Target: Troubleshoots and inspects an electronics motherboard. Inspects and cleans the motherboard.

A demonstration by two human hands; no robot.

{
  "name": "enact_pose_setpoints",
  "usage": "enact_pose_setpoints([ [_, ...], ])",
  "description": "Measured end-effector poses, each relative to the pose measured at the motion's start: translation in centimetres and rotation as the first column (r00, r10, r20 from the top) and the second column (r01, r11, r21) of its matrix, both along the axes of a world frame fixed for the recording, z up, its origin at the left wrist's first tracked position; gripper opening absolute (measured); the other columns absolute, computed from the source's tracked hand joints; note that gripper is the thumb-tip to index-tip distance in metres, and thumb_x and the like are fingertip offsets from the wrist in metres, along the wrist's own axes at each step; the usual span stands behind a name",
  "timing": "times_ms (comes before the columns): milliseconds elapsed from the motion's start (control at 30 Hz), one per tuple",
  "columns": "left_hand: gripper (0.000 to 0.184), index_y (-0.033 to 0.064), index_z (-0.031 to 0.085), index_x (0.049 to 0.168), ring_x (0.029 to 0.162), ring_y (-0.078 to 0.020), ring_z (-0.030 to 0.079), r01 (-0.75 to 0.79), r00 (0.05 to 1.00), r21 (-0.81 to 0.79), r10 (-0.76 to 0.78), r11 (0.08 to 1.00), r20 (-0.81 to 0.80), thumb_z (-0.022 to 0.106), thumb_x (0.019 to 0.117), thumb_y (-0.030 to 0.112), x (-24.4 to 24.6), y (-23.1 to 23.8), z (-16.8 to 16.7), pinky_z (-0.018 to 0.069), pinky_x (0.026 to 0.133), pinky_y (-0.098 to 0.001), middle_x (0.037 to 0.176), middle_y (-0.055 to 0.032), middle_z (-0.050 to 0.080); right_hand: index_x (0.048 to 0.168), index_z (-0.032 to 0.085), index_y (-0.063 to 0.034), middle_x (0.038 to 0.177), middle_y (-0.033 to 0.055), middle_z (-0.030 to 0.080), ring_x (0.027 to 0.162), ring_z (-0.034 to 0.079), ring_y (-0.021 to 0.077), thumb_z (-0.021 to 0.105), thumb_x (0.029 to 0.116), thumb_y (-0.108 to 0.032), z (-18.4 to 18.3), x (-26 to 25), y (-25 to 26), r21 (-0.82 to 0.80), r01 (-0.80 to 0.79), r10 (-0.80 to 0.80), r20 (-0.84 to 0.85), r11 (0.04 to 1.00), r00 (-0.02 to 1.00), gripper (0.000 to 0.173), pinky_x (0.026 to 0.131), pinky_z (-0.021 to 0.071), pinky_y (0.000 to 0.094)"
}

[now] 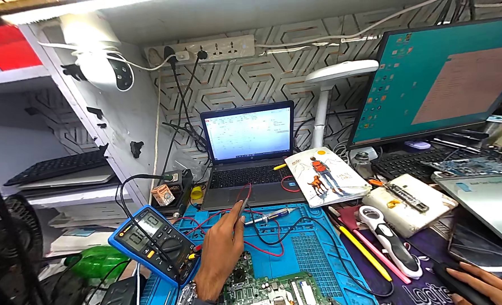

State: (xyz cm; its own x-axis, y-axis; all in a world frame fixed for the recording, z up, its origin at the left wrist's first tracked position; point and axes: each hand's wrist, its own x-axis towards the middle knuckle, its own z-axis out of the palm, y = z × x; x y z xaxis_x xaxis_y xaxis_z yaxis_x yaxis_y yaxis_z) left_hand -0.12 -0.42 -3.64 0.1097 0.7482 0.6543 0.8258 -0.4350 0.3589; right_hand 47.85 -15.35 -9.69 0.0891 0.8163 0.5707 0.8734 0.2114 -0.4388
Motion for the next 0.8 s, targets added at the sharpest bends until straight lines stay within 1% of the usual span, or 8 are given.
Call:
enact_pose_setpoints([
  [233,0.043,0.0165,0.063,0.141,0.087,-0.0137,0.073,0.002,1.000,-0.006,-0.002,1.000,0.005,0.047,0.1061,0.034,-0.06,-0.04,-0.07,0.0615,0.078,-0.0383,0.111,-0.0015,0.075,0.123,0.072,-0.0037,0.136,0.0285,0.062,0.130,0.058,0.0397,0.065,0.0942,-0.026,0.11,-0.07,-0.10,-0.007,0.000,0.000,0.011,1.000,1.000,0.037,0.110,0.0454,0.0505],
  [467,0.042,0.0160,0.064,0.141,0.084,-0.0134,0.072,0.005,1.000,-0.002,-0.005,1.000,0.007,0.048,0.1057,0.034,-0.06,-0.02,-0.04,0.0614,0.076,-0.0380,0.108,-0.0021,0.075,0.124,0.072,-0.0053,0.137,0.0269,0.062,0.131,0.058,0.0384,0.065,0.0942,-0.029,-0.09,0.09,-0.08,-0.007,0.007,-0.007,0.001,1.000,1.000,0.038,0.111,0.0449,0.0500],
  [633,0.042,0.0159,0.064,0.141,0.086,-0.0131,0.073,0.002,1.000,0.002,-0.002,1.000,0.005,0.048,0.1059,0.034,-0.08,0.00,-0.04,0.0615,0.078,-0.0372,0.109,-0.0016,0.075,0.123,0.072,-0.0054,0.137,0.0267,0.062,0.131,0.058,0.0375,0.065,0.0940,-0.028,0.05,-0.22,-0.09,-0.008,0.057,-0.058,-0.003,0.998,0.998,0.037,0.111,0.0452,0.0491],
  [800,0.043,0.0158,0.064,0.141,0.087,-0.0130,0.073,0.003,1.000,0.003,-0.003,1.000,0.003,0.048,0.1058,0.034,-0.06,-0.03,-0.06,0.0614,0.078,-0.0372,0.109,-0.0017,0.076,0.123,0.072,-0.0050,0.136,0.0271,0.062,0.131,0.059,0.0372,0.066,0.0943,-0.026,0.06,-0.23,-0.16,0.015,0.013,-0.013,0.003,1.000,1.000,0.037,0.111,0.0455,0.0486],
])
